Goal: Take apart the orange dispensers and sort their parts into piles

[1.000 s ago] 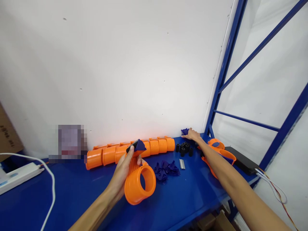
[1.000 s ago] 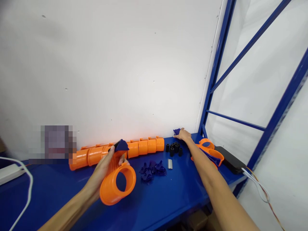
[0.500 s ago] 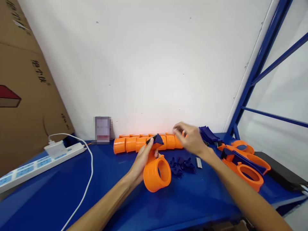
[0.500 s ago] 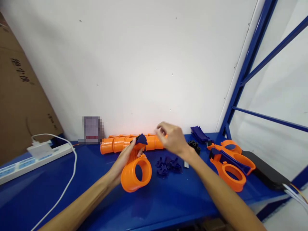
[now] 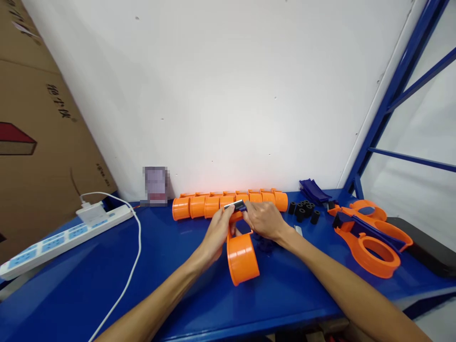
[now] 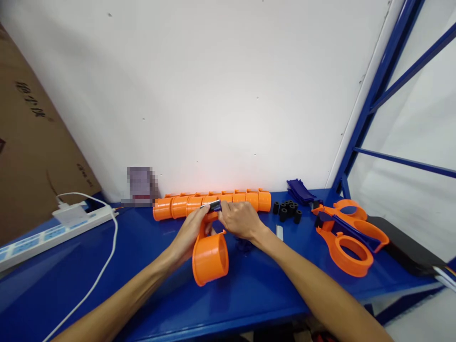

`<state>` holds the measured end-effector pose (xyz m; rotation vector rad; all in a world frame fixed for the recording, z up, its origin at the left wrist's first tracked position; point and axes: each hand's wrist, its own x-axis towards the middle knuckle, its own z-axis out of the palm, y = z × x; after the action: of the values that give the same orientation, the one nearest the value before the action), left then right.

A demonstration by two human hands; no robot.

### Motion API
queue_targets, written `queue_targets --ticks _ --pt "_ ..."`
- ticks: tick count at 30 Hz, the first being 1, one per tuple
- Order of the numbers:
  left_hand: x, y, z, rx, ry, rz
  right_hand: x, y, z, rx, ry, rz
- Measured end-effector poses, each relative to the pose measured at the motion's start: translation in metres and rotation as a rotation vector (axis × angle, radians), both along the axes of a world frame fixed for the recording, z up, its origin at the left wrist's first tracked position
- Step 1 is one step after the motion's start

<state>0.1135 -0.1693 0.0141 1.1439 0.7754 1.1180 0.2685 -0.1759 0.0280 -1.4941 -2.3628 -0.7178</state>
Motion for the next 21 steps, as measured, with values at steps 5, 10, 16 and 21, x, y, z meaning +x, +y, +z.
queue_targets --ticks 5,10,16,21 --pt "-0.004 -0.001 0.007 -0.032 0.034 -0.041 0.007 0.005 0.001 0.064 -0.033 0.079" --pt "-0.005 -0.004 0.015 -0.025 0.025 -0.074 0.010 0.007 0.005 0.099 -0.038 0.100" --pt "-0.004 -0.005 0.020 -0.065 0.009 -0.080 0.011 0.008 0.011 0.121 -0.041 0.131" --pt "0.002 -0.012 0.020 -0.008 -0.056 -0.020 0.012 0.010 0.012 0.209 -0.023 0.143"
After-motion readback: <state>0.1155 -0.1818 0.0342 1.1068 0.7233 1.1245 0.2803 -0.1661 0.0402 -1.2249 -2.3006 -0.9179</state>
